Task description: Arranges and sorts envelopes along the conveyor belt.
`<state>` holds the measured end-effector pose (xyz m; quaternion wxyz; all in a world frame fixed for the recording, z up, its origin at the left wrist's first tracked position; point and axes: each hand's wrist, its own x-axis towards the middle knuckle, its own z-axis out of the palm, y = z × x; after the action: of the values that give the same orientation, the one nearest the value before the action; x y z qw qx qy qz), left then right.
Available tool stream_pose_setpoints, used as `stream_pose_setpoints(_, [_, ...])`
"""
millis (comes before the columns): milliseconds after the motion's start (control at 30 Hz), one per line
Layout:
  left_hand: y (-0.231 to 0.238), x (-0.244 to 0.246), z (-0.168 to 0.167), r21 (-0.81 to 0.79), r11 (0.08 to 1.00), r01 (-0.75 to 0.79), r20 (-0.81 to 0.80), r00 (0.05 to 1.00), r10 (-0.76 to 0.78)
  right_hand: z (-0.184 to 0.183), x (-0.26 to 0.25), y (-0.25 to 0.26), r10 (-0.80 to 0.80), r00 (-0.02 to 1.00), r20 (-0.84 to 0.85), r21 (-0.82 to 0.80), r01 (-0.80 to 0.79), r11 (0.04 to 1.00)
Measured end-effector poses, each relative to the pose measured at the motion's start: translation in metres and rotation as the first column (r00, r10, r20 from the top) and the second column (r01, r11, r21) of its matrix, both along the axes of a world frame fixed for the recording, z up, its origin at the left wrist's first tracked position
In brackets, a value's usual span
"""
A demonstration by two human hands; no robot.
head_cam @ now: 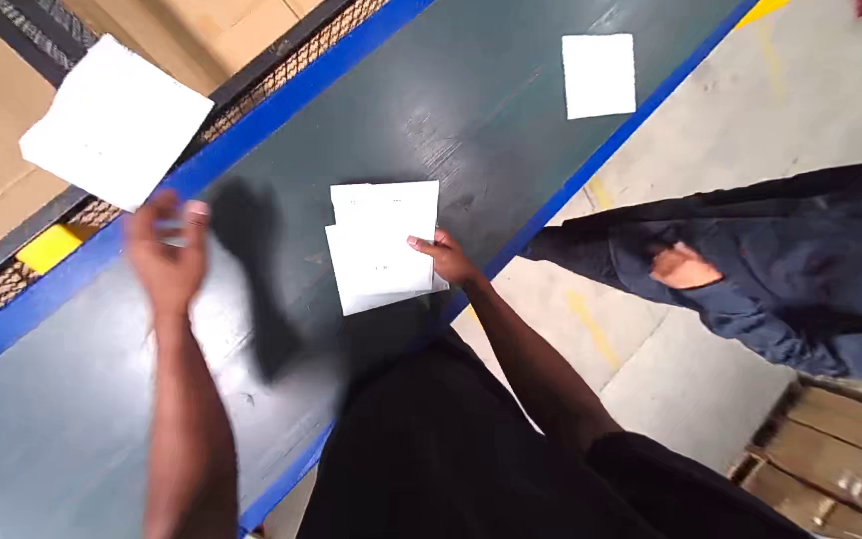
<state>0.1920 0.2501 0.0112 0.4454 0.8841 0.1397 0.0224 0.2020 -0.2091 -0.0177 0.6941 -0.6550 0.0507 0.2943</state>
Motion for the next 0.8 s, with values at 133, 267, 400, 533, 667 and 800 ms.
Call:
stream_pose_setpoints(133, [-0.146, -0.096, -0.003, -0.466, 0.882, -0.073, -0.153, 0.988, 0.001, 0.014, -0.005, 0.015, 0.004, 0.997, -0.083, 0.171, 0.010, 0.985])
stream_pose_setpoints(267, [-0.200, -0.159, -0.004, -0.598, 0.755, -0.269, -0.137, 0.962, 0.234, 0.042, -0.011, 0.033, 0.104, 0.989, -0.105, 0.308, -0.067, 0.949])
stream_pose_setpoints(400, [-0.200, -0.221, -0.020, -0.132, 0.879, -0.457, -0.057, 0.889, 0.454, 0.056, -0.016, 0.048, 0.196, 0.971, -0.134, 0.391, -0.130, 0.911])
stream_pose_setpoints(533, [-0.187, -0.281, -0.034, 0.299, 0.790, -0.536, -0.108, 0.803, 0.586, 0.062, -0.022, 0.054, 0.277, 0.940, -0.200, 0.239, -0.227, 0.944])
stream_pose_setpoints(667, [-0.156, -0.311, -0.045, 0.447, 0.745, -0.496, -0.150, 0.779, 0.609, 0.090, 0.003, 0.059, 0.438, 0.883, -0.167, 0.028, -0.440, 0.897])
stream_pose_setpoints(800, [-0.113, -0.347, -0.045, 0.450, 0.710, -0.542, -0.158, 0.734, 0.661, 0.104, 0.060, 0.077, 0.160, 0.985, -0.058, 0.314, -0.135, 0.940])
